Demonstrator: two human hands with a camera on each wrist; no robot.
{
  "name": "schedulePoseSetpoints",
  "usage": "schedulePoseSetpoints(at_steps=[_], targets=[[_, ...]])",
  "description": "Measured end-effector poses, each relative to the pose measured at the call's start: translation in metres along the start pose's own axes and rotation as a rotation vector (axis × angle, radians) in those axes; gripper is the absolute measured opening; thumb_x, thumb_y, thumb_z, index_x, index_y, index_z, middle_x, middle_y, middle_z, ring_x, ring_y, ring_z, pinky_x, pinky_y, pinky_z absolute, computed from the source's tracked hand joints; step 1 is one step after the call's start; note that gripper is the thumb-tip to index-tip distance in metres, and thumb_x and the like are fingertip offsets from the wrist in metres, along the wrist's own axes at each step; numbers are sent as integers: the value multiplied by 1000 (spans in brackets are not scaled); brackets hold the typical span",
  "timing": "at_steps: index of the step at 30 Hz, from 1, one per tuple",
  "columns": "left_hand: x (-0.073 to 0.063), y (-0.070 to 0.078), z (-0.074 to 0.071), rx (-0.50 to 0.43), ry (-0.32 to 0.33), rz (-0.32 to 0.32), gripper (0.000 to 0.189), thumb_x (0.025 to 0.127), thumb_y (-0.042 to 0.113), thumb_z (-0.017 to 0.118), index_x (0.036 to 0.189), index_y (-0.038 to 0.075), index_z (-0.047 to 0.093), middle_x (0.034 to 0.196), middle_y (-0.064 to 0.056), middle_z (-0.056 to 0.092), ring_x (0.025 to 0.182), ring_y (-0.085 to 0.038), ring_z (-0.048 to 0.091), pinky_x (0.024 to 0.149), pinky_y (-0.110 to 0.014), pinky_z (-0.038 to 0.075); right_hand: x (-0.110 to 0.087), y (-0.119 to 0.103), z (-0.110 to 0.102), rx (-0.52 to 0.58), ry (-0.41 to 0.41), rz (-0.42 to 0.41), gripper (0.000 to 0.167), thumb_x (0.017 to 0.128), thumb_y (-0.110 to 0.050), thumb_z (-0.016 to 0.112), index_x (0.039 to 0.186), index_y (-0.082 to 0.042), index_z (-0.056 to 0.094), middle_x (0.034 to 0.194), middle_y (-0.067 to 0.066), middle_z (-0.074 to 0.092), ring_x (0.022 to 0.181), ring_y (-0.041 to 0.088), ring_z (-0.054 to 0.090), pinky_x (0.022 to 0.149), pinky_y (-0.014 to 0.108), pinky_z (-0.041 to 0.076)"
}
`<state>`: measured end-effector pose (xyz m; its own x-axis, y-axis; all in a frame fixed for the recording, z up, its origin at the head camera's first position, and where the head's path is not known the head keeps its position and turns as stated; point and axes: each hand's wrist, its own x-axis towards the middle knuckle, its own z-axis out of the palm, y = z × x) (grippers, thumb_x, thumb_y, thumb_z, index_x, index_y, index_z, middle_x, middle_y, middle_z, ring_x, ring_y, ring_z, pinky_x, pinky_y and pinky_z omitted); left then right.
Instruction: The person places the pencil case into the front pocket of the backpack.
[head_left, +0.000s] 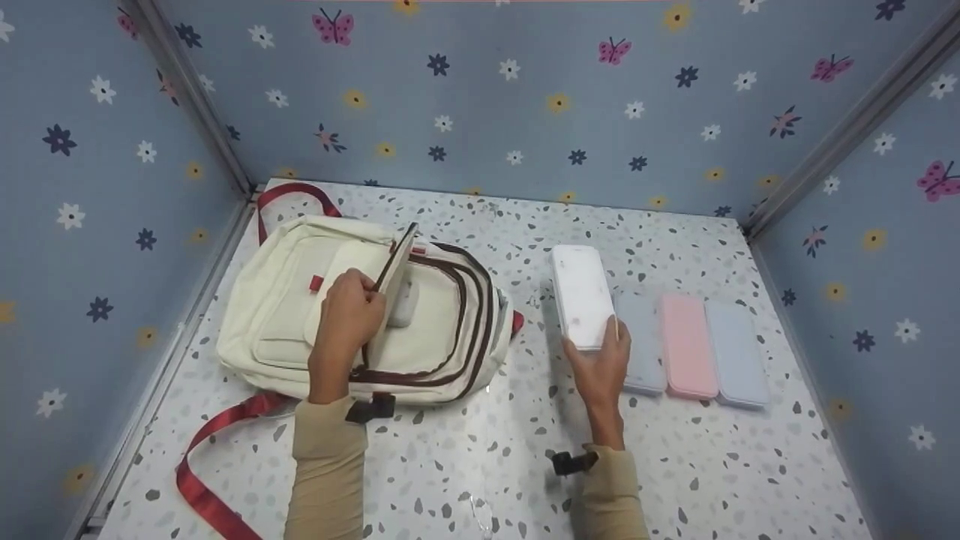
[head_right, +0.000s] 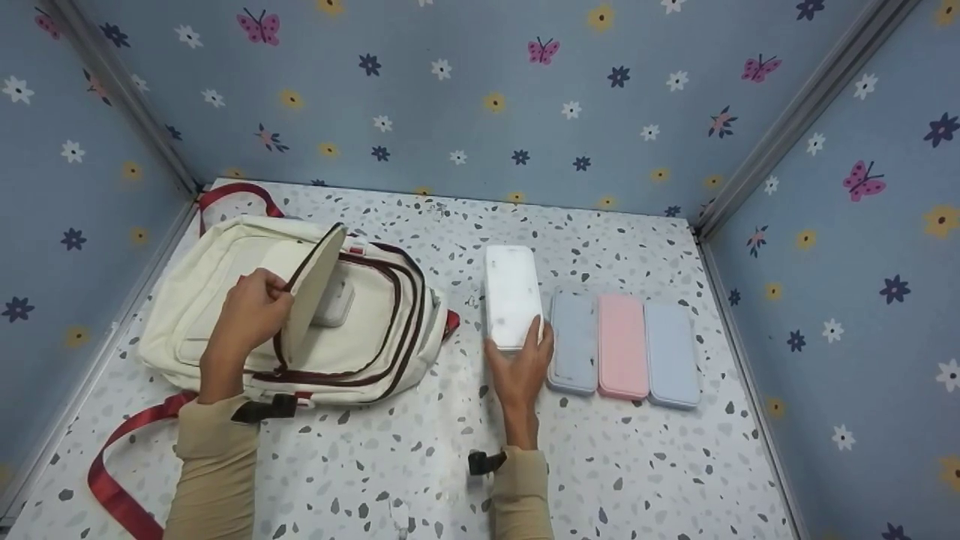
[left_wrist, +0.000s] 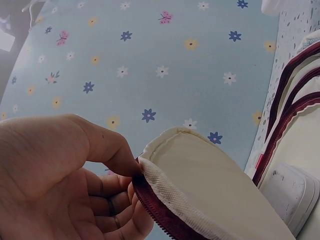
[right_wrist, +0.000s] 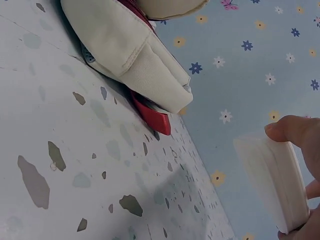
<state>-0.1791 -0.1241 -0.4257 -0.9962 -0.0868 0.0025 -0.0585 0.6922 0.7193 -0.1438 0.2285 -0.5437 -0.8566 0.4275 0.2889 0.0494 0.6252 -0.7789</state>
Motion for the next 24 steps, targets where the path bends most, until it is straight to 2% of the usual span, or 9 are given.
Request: schedulePoseSetpoints(at_steps=[10,24], targets=[[-1,2,1,7,5,0,22,91,12,47,105,-4,55,98,-18,55,90,-30,53,79,-44,44,0,-10,-2,51,-31,-56,90,72,-27,82,144,3,36,143,26,35,130,41,39,108,50,33],[0,1,0,9,-10,-1,23,92,13,47,105,-3,54,99,-18,55,90,-31,53,79,-44,44,-6,-20,-4,153,-104,-147,88,73,-23,81,144,2,36,145,22,34,134,35,36,110,48,31]])
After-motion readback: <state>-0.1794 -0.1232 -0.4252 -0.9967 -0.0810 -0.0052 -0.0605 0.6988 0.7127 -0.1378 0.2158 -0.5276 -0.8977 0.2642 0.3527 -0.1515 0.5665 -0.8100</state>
